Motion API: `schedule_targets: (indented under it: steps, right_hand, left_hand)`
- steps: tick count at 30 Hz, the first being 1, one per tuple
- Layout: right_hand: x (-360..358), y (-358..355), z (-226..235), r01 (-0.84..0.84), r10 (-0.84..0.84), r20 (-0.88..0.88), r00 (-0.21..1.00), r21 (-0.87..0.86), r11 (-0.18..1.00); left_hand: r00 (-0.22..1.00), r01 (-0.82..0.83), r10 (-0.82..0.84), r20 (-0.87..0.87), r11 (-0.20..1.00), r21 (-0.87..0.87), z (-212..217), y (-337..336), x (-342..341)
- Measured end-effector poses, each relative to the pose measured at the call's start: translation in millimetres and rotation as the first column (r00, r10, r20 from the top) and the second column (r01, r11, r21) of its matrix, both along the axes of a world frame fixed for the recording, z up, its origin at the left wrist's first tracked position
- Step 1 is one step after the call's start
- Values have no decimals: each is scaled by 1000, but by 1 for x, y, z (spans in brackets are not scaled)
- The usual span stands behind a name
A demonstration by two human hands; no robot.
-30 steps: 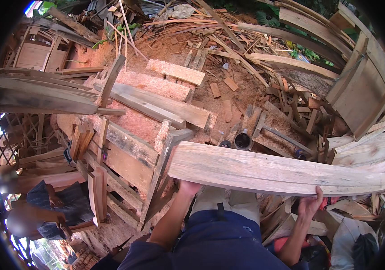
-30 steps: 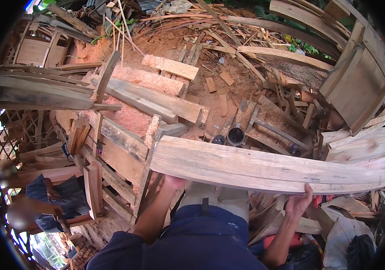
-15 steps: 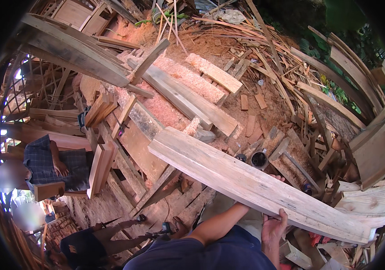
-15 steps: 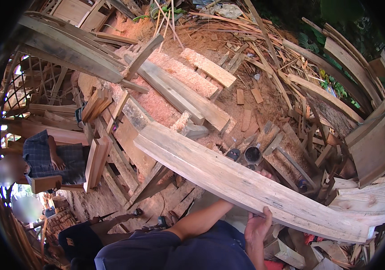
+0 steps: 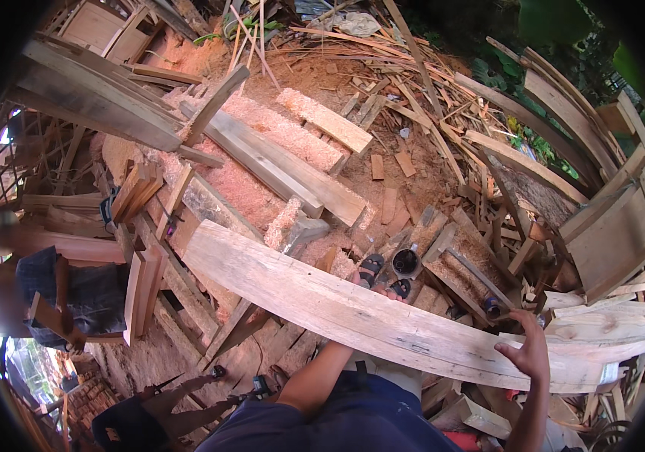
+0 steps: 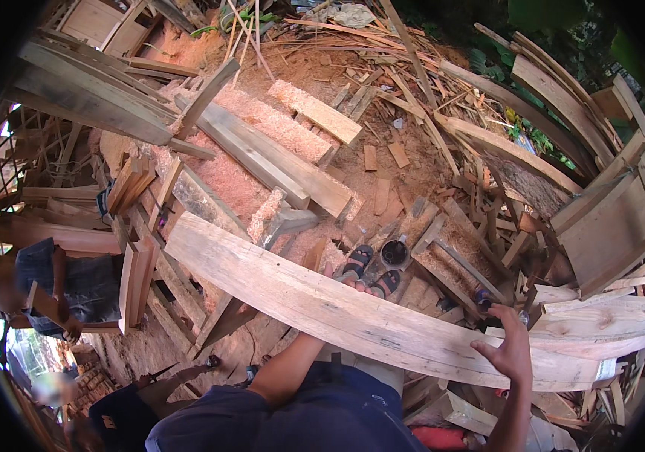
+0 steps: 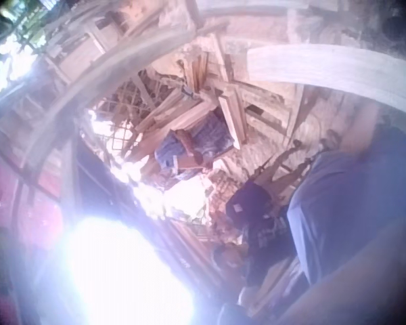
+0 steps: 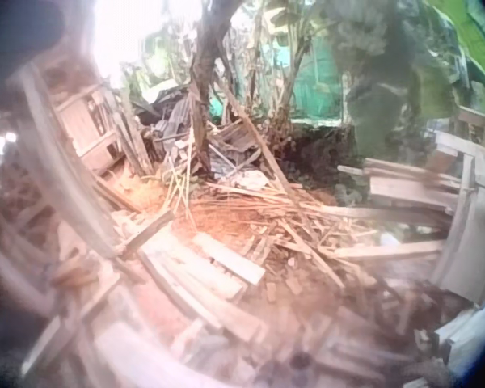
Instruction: The person repeatedly picks up long, thin wooden planks from a pile on the ground and places them onto a larger stack. The camera is unstable, frequently shaking and changing angles, but the repetitive action of lifting and stacking wood is visible.
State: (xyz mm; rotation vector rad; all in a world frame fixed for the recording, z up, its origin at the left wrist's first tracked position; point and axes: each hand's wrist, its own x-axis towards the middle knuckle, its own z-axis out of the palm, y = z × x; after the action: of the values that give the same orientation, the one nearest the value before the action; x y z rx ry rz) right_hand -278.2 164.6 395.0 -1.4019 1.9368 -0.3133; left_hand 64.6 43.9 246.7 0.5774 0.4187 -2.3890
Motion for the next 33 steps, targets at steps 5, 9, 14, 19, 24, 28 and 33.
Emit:
schedule_targets:
  steps: [5,9,14,19,24,28,33]
  right_hand:
    - [-46,-5,-115,-496,-70,669,740,613,615]
    - [-15,-21,-128,-677,-158,799,581,581,453]
    - [29,-20,-116,-528,-143,750,646,574,625]
    - [63,-43,-99,-454,5,659,752,513,729]
    - [96,-81,-68,-377,19,583,812,499,780]
    - [114,-93,-70,-303,22,533,846,447,841]
    - [134,-119,-74,-227,48,396,917,418,880]
  left_hand:
    - [992,-57,36,-124,984,-168,3,-13,14]
    - [993,-85,63,-97,966,-245,4,-28,37]
    - [998,-44,32,-47,961,-274,2,-59,66]
    - [950,-74,122,288,983,-171,2,-88,88]
    - [925,-45,-6,379,991,126,-58,23,100]
    - [968,56,-90,236,988,147,-26,66,62]
    - [984,90,-101,146,993,77,-3,34,59]
